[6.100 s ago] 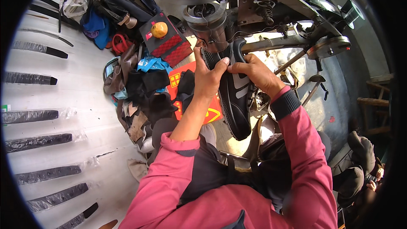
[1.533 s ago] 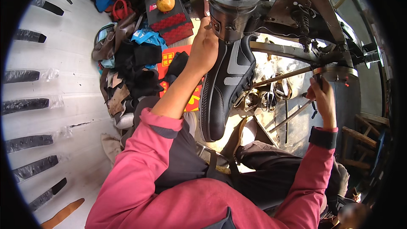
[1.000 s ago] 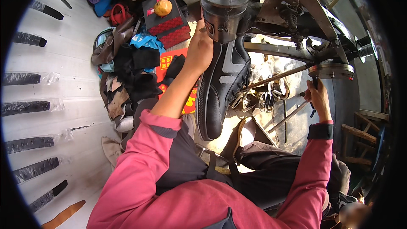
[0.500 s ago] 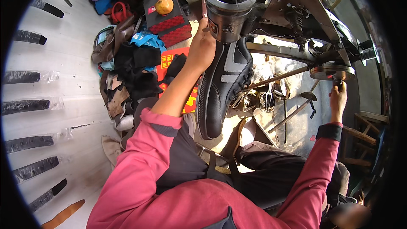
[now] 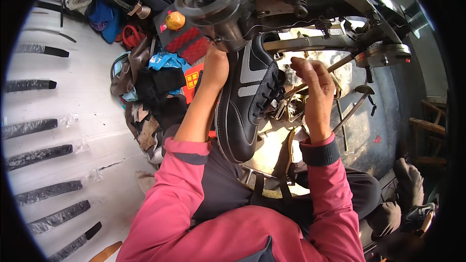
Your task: The person operates a shoe-sewing machine to stitch the upper of a black sneaker. They hold the shoe against the machine's rotating wheel, guide it along the seam, and repeatedly reposition the shoe to continue stitching different sections.
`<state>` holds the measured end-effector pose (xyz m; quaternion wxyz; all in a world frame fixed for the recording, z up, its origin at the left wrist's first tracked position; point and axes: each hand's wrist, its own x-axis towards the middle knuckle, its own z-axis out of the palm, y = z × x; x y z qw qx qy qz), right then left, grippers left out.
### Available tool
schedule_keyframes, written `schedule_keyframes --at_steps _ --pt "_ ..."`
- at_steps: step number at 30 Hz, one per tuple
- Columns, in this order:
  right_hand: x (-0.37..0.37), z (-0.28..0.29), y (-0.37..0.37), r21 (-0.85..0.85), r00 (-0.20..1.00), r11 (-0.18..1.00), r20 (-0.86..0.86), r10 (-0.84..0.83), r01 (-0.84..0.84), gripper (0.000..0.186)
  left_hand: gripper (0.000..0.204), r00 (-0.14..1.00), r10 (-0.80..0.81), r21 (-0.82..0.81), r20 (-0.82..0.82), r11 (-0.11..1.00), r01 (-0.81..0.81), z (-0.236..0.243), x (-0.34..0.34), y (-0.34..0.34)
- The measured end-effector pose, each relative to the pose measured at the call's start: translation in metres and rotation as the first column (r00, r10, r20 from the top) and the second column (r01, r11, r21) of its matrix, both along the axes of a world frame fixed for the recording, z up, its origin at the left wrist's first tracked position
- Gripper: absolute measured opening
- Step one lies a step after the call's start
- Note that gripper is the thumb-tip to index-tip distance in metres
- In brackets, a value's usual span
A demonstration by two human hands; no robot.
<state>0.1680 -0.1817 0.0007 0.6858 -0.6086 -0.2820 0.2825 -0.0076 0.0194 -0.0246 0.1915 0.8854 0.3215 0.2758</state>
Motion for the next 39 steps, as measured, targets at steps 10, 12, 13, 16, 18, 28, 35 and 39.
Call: schedule_keyframes --at_steps 10,12,13,16,18,28,35,39 --pt "-0.067 0.044 0.005 0.339 0.942 0.941 0.321 -0.094 -0.022 0.019 0.033 0.886 0.249 -0.754 0.392 0.639 0.154 0.000 -0.013 0.015" --pt "-0.075 0.052 0.002 0.387 0.985 0.918 0.171 0.016 -0.082 0.022 0.034 0.873 0.256 -0.792 0.416 0.573 0.209 0.004 -0.014 0.015" --pt "-0.078 0.055 0.001 0.394 0.989 0.917 0.150 0.003 -0.062 0.023 0.035 0.870 0.256 -0.805 0.421 0.547 0.228 0.006 -0.014 0.014" --pt "-0.078 0.059 -0.003 0.392 0.983 0.905 0.139 0.122 -0.167 0.027 0.037 0.875 0.246 -0.833 0.417 0.489 0.260 0.016 -0.012 0.010" --pt "-0.077 0.059 -0.002 0.407 0.983 0.896 0.122 0.139 -0.177 0.026 0.039 0.882 0.235 -0.845 0.408 0.464 0.267 0.022 -0.009 0.008" --pt "-0.054 0.051 -0.001 0.366 0.981 0.913 0.002 0.194 -0.181 0.035 0.048 0.884 0.225 -0.854 0.410 0.436 0.285 0.033 0.005 0.001" --pt "-0.009 0.031 0.011 0.171 0.967 0.953 0.011 0.254 -0.252 0.062 0.056 0.866 0.237 -0.843 0.440 0.442 0.307 0.030 0.013 -0.001" --pt "-0.022 0.030 0.017 0.220 0.962 0.945 0.176 0.208 -0.244 0.068 0.061 0.865 0.244 -0.842 0.438 0.449 0.300 0.030 0.009 -0.002"
